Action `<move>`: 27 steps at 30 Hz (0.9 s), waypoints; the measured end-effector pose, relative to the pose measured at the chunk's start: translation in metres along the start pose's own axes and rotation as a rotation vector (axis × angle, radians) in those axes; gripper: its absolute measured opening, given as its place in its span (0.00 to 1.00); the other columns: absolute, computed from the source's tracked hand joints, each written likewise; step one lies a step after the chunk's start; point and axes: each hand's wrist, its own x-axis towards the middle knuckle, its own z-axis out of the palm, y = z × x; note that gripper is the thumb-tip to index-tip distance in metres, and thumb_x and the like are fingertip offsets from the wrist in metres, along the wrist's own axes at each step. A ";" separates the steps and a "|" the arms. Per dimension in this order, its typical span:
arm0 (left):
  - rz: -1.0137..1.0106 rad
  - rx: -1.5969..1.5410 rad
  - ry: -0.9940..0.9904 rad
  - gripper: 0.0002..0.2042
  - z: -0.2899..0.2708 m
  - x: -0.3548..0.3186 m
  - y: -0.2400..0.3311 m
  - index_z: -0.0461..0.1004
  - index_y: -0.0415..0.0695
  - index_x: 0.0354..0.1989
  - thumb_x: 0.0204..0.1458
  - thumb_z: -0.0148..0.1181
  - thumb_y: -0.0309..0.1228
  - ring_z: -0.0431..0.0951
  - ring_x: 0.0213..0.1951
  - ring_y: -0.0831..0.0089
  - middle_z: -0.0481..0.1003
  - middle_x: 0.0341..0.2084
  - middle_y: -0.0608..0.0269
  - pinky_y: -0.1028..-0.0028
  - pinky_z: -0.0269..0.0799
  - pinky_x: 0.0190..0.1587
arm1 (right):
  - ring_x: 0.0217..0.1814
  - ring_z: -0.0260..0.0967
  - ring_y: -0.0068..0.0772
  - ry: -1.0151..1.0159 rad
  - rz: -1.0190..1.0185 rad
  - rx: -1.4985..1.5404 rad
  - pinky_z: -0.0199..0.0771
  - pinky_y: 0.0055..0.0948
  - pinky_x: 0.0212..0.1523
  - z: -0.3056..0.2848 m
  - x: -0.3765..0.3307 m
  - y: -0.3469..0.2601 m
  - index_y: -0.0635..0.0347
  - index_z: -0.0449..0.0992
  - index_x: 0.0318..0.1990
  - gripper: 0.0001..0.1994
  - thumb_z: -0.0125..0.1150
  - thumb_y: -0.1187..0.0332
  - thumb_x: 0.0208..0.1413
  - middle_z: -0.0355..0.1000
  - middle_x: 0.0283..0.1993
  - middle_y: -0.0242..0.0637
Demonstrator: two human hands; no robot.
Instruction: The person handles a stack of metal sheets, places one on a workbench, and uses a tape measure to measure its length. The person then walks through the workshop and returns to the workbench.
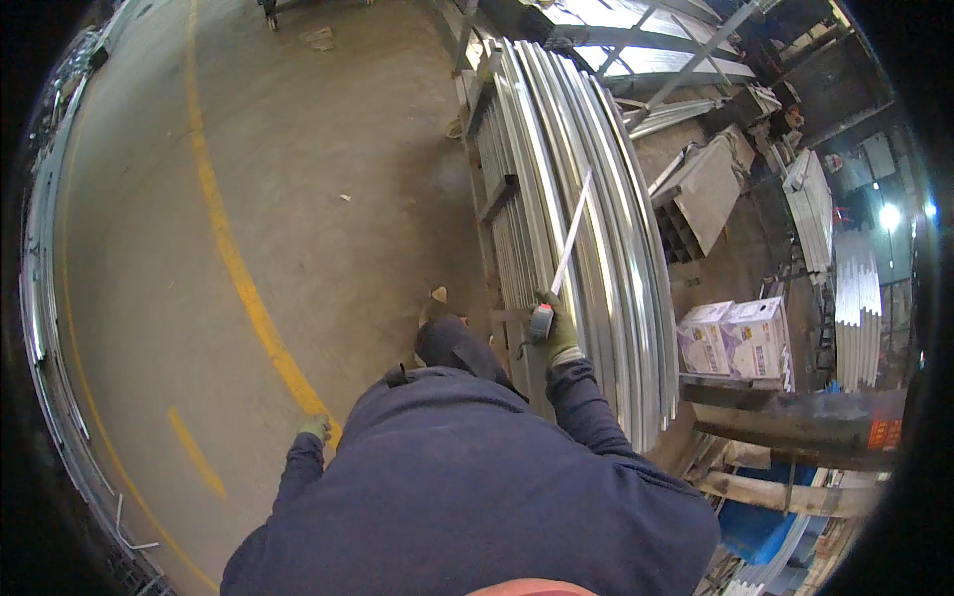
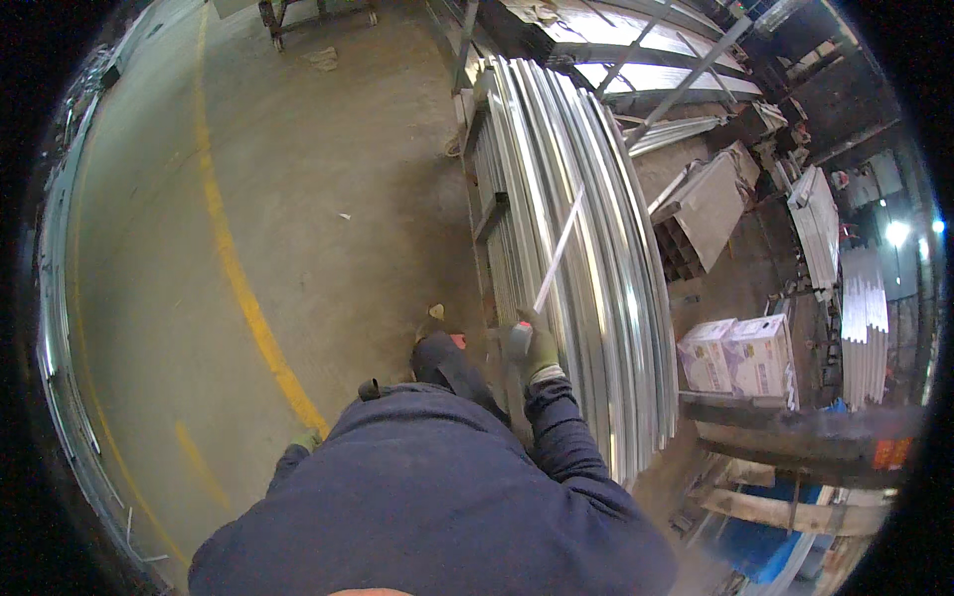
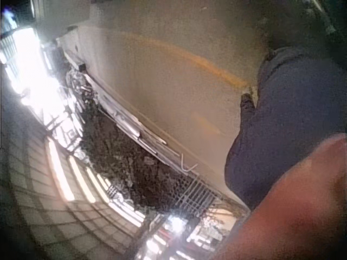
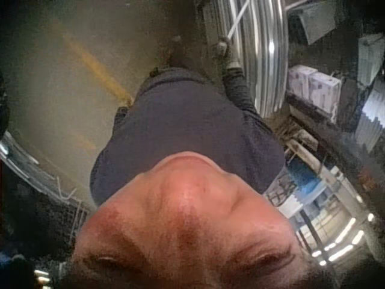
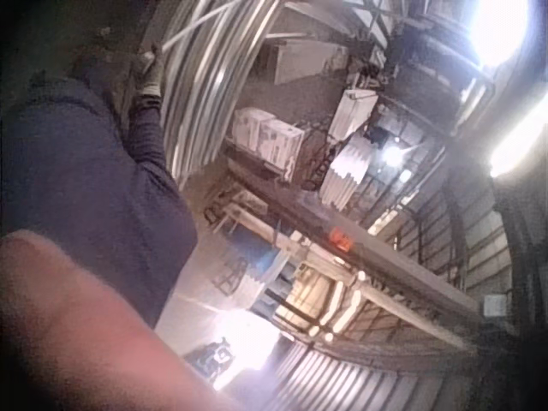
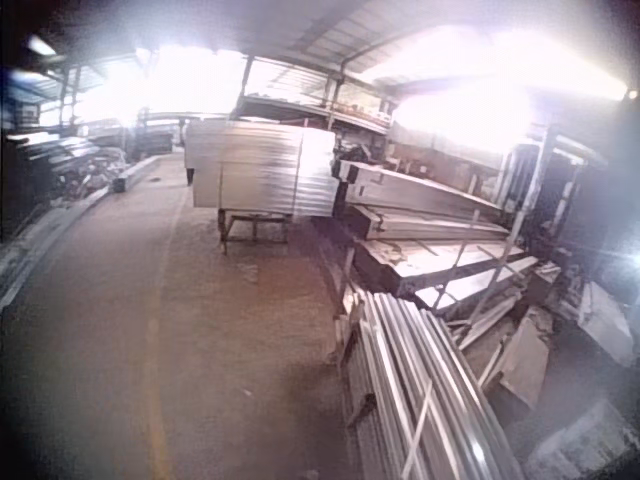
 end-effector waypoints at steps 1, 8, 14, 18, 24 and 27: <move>0.038 0.106 -0.007 0.13 0.005 -0.006 -0.007 0.77 0.41 0.37 0.55 0.56 0.39 0.72 0.19 0.69 0.74 0.24 0.62 0.68 0.69 0.22 | 0.27 0.74 0.25 0.055 0.023 0.022 0.76 0.26 0.27 0.010 0.010 -0.006 0.55 0.78 0.48 0.13 0.66 0.59 0.61 0.76 0.30 0.30; 0.084 0.226 -0.050 0.19 0.026 0.027 0.050 0.77 0.39 0.43 0.55 0.58 0.44 0.76 0.25 0.71 0.78 0.29 0.63 0.68 0.72 0.28 | 0.33 0.72 0.28 -0.148 -0.032 -0.196 0.75 0.31 0.35 0.062 0.072 -0.034 0.56 0.77 0.51 0.16 0.67 0.61 0.59 0.72 0.36 0.31; 0.166 0.056 -0.102 0.22 0.013 0.084 0.199 0.78 0.38 0.47 0.55 0.60 0.46 0.76 0.27 0.73 0.78 0.28 0.61 0.70 0.74 0.34 | 0.45 0.76 0.35 -0.487 -0.519 -1.043 0.76 0.31 0.48 0.093 0.115 -0.015 0.60 0.77 0.56 0.17 0.61 0.68 0.60 0.77 0.44 0.38; 0.360 0.038 -0.037 0.26 0.001 0.078 0.315 0.78 0.37 0.53 0.58 0.57 0.48 0.80 0.34 0.71 0.82 0.35 0.60 0.68 0.76 0.41 | 0.47 0.76 0.28 -0.568 -0.238 -0.920 0.77 0.29 0.47 0.151 0.130 -0.015 0.64 0.78 0.55 0.17 0.55 0.60 0.69 0.77 0.46 0.37; 0.552 0.132 0.090 0.26 -0.038 0.001 0.429 0.74 0.40 0.61 0.62 0.57 0.48 0.79 0.41 0.71 0.80 0.43 0.57 0.69 0.75 0.48 | 0.35 0.76 0.27 -0.502 0.325 -0.708 0.77 0.27 0.37 0.283 0.184 -0.045 0.67 0.78 0.54 0.21 0.57 0.55 0.69 0.78 0.42 0.39; 0.550 0.114 0.231 0.27 -0.066 -0.018 0.437 0.75 0.40 0.60 0.62 0.57 0.49 0.80 0.46 0.66 0.81 0.45 0.53 0.66 0.74 0.52 | 0.33 0.75 0.26 -0.649 0.331 -0.830 0.77 0.27 0.35 0.357 0.225 -0.061 0.66 0.77 0.55 0.22 0.58 0.54 0.69 0.78 0.40 0.37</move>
